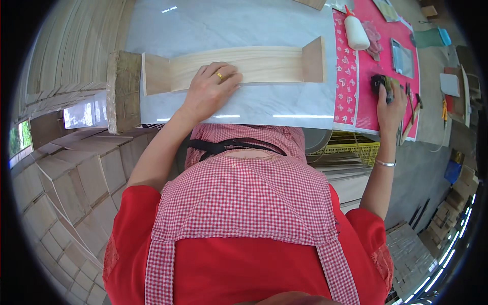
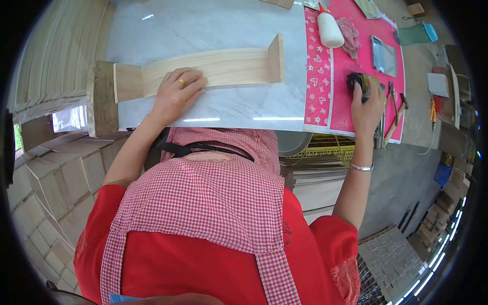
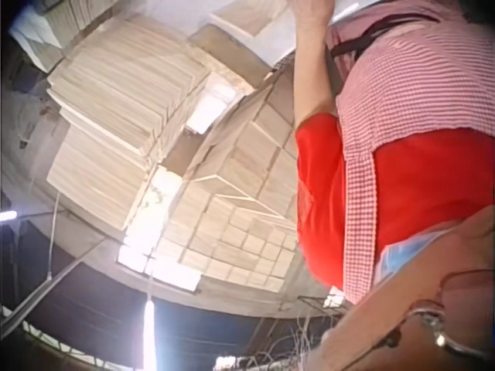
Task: Assembling wooden box components using wood glue and a pneumatic stapler.
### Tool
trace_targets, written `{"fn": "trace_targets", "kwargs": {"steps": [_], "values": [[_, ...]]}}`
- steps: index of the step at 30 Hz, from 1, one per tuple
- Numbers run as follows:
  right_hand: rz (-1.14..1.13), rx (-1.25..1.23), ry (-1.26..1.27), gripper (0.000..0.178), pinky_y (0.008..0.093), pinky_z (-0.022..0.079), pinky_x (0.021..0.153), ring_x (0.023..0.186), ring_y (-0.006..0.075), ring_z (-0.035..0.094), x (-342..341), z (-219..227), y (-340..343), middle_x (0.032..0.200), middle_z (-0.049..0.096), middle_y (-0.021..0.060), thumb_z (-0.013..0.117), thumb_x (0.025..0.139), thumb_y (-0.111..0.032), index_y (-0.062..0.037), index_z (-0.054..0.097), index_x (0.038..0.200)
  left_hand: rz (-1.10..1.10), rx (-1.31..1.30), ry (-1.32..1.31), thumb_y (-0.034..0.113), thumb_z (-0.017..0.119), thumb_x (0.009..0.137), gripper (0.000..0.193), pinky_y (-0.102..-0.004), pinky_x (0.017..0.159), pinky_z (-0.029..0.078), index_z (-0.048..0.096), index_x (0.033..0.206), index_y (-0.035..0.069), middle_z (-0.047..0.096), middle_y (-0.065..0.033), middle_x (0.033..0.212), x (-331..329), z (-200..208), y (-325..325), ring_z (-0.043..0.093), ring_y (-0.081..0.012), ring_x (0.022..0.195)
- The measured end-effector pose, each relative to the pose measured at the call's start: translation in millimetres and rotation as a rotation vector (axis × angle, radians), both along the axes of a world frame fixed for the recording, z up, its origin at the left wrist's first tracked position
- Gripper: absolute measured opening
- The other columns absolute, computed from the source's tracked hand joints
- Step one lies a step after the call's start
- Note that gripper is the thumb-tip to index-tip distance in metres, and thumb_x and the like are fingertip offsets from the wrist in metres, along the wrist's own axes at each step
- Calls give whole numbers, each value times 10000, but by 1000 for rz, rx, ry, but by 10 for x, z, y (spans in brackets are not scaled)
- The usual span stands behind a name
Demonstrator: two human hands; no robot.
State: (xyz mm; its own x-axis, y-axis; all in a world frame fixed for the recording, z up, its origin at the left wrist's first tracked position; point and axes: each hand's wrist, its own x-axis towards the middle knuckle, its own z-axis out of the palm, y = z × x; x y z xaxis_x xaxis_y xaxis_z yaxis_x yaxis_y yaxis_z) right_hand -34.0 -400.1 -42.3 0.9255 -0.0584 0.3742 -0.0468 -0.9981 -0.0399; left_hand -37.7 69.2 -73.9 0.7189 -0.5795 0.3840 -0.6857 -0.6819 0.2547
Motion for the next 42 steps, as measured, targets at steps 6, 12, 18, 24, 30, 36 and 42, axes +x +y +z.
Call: {"fn": "trace_targets", "kwargs": {"steps": [6, 12, 18, 24, 30, 36, 42], "values": [[240, 317, -153, 480, 422, 484, 951, 1073, 366, 616, 1019, -282, 591, 1215, 624, 195, 710, 886, -318, -16, 604, 1242, 128, 12, 60, 354, 765, 766, 575, -455, 1010, 387, 587, 1222, 53, 557, -116, 1275, 86, -6, -126, 503, -314, 1211], [-19, 7, -132, 713, 470, 484, 944, 1064, 386, 629, 1506, -607, 588, 1162, 653, 218, 657, 802, -612, -52, 627, 1241, 230, 16, 126, 527, 765, 719, 818, -531, 1079, 304, 516, 1315, 24, 522, -124, 1340, 222, -155, -179, 428, -326, 1286], [-82, 591, -253, 685, 370, 509, 914, 1030, 255, 634, 1372, -490, 566, 1152, 658, 173, 854, 744, -423, 25, 613, 1204, 183, 0, 130, 551, 728, 757, 800, -540, 1112, 292, 517, 1337, 42, 515, -130, 1354, 192, -216, -99, 427, -336, 1296], [-29, 951, -366, 652, 312, 553, 782, 940, 241, 636, 934, 367, 828, 1070, 641, 170, 842, 773, -355, 77, 588, 1190, 152, -30, 139, 587, 702, 769, 829, -558, 1148, 256, 492, 1369, 55, 500, -122, 1372, 179, -251, -298, 394, -321, 1348], [302, 1457, -302, 542, 297, 528, 626, 831, 237, 628, 411, 570, 1777, 1037, 609, 140, 686, 895, -385, 50, 552, 1189, 302, -21, 9, 617, 657, 795, 836, -581, 1150, 239, 472, 1388, 56, 463, -135, 1426, 19, -322, -380, 339, -336, 1402], [548, 1345, 127, 634, 315, 552, 734, 949, 229, 620, 47, 397, 2672, 1123, 574, 135, 771, 823, -344, 4, 479, 1264, 350, -59, 90, 610, 617, 824, 781, -600, 1153, 208, 500, 1377, 70, 441, -157, 1476, -25, -370, -325, 295, -343, 1440], [804, 1119, 133, 669, 367, 492, 932, 1110, 237, 556, -33, 443, 3099, 1200, 527, 146, 817, 773, -190, 4, 433, 1286, 333, -206, -1, 478, 628, 821, 578, -582, 1080, 328, 570, 1305, 167, 546, -165, 1347, 11, -410, -327, 448, -379, 1305]]}}
